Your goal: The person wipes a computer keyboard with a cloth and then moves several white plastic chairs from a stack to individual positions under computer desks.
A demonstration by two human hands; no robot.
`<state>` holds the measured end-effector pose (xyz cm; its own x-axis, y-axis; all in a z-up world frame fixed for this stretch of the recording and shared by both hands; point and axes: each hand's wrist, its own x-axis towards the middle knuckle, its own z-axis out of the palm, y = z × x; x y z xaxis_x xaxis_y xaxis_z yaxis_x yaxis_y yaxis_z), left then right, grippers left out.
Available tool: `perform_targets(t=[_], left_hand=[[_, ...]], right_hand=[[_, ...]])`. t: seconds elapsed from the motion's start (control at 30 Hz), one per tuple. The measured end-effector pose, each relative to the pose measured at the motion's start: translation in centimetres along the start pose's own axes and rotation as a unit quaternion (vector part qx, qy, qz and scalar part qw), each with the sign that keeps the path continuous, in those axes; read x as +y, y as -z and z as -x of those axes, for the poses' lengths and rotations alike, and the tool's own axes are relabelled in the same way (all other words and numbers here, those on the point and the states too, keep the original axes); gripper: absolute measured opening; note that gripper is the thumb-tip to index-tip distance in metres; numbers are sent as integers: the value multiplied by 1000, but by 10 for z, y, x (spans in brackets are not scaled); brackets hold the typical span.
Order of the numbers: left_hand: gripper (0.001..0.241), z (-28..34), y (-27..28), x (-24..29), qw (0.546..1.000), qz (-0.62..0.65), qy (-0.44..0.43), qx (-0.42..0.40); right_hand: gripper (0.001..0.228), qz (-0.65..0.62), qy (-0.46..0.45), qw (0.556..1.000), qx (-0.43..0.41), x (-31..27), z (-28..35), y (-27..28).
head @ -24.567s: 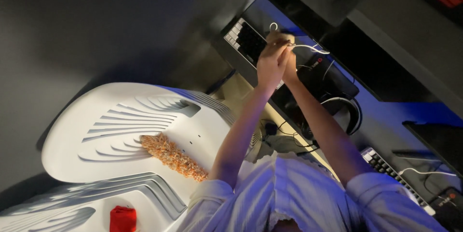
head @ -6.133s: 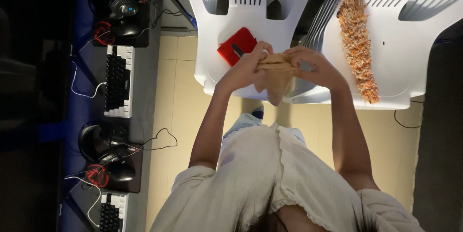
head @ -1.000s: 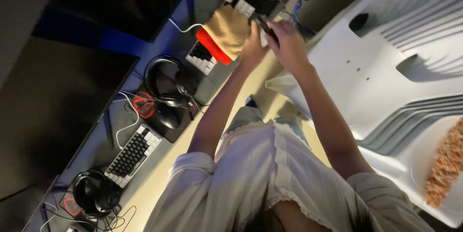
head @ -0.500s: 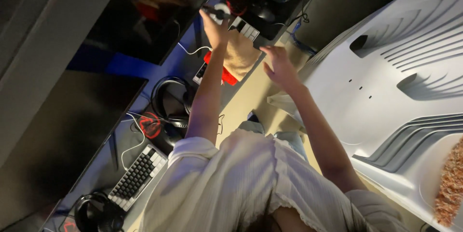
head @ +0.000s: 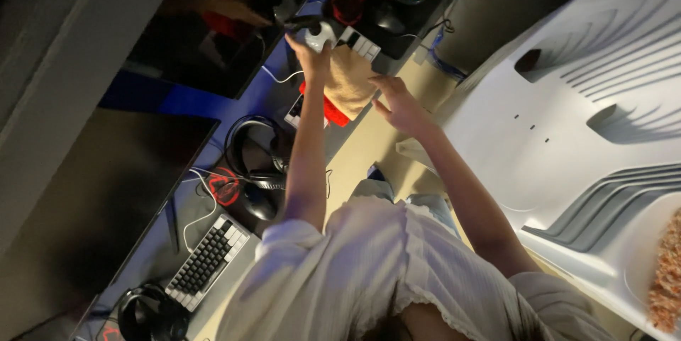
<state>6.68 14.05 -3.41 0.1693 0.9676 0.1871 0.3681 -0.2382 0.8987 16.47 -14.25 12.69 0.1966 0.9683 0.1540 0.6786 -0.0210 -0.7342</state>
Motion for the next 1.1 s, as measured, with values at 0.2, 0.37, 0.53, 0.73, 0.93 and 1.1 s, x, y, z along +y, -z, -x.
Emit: perform_targets(t=[0.2, 0.37, 0.53, 0.73, 0.93, 1.1], left_hand=[[79, 142, 4, 78, 950, -68, -303, 18], [47, 251, -42, 161, 913, -34, -202, -352], [46, 358, -99, 231, 794, 150, -95, -582], [35, 470, -171, 266, 640, 71, -123, -755], [33, 571, -210, 263, 582, 99, -137, -795], [36, 617, -213, 259, 551, 62, -93, -827]], right_hand=[[49, -18, -23, 999, 37, 25, 52, 28], [46, -40, -74, 988, 133, 68, 146, 68], [44, -64, -233, 948, 205, 119, 293, 112], [48, 164, -422, 814, 364, 188, 510, 144], [75, 313, -599, 634, 375, 231, 672, 122], [60, 238, -678, 648, 253, 247, 707, 78]])
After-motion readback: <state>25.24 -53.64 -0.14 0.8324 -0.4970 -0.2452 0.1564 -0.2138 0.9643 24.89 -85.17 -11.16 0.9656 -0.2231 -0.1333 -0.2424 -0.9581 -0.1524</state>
